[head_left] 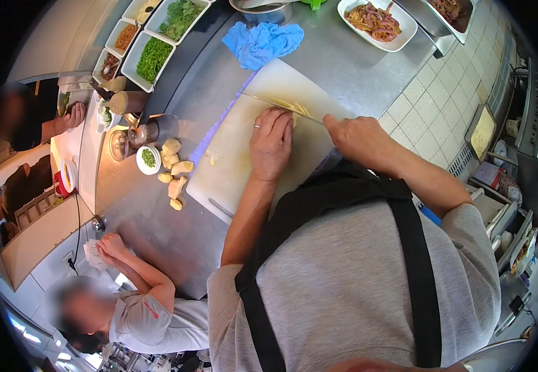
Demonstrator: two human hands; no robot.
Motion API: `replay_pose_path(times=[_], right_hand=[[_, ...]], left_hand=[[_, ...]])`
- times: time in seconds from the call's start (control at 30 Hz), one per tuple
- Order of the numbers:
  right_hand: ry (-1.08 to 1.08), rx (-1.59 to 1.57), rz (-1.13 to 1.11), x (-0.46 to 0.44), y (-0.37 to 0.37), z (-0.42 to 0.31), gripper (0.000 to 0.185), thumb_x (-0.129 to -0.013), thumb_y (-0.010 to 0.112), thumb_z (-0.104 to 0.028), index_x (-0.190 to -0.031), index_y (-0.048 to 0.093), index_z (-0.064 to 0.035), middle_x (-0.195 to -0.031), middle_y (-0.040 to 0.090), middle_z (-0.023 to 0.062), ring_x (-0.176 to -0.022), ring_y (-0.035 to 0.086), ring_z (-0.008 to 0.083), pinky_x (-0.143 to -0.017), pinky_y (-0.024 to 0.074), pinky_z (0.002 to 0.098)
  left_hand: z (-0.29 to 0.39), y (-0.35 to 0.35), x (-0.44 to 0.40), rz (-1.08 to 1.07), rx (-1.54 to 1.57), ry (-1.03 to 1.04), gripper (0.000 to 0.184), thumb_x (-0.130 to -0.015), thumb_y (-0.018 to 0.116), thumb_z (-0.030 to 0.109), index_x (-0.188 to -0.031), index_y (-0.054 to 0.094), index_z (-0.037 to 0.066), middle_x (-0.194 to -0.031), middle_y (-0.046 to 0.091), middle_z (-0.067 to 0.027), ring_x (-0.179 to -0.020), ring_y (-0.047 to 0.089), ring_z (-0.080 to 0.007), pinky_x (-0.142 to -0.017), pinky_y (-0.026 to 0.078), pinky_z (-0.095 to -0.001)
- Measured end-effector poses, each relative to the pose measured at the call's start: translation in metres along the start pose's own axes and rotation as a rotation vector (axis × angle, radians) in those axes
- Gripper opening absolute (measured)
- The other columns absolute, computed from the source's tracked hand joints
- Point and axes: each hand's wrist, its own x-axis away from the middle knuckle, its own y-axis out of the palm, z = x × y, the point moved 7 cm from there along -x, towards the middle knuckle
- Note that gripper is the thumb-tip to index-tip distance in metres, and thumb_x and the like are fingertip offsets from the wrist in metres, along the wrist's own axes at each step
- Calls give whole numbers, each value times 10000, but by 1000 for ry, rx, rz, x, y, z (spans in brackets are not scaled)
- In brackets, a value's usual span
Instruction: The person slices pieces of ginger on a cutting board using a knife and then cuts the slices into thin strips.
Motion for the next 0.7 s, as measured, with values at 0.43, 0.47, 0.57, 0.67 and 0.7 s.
replay_pose_path(times=[0.43,0.47,0.57,0.67,0.7], right_hand=[[8,8,41,-10,2,0,130,-882,503,-92,-985,492,-13,-659,656,158,-629,680,363,-536,535,469],[9,6,32,-4,-1,0,130,-881,505,-91,-984,491,-14,-662,656,158,-631,679,364,-536,533,469],[6,8,22,8,-5,0,128,-876,511,-87,-980,485,-17,-670,656,157,-636,677,365,-534,529,470],[1,14,24,11,-6,0,126,-871,515,-80,-975,480,-16,-677,656,155,-643,677,363,-532,526,470],[4,11,17,10,-6,0,126,-870,515,-77,-973,480,-15,-678,656,154,-645,677,362,-531,526,469]], left_hand=[[0,1,6,48,-91,15,156,-805,703,22,-960,708,38,-1008,672,-83,-987,629,-268,-858,513,-358],[0,1,6,42,-97,23,160,-810,699,27,-970,705,35,-1014,669,-84,-993,625,-269,-861,516,-358],[0,1,6,35,-100,31,166,-812,698,31,-978,701,30,-1015,668,-84,-996,624,-265,-861,520,-355],[1,0,5,34,-96,30,162,-811,700,29,-973,701,28,-1011,670,-84,-995,626,-262,-859,522,-352],[1,0,5,34,-95,28,159,-812,701,29,-971,701,28,-1010,670,-85,-996,627,-262,-859,522,-351]])
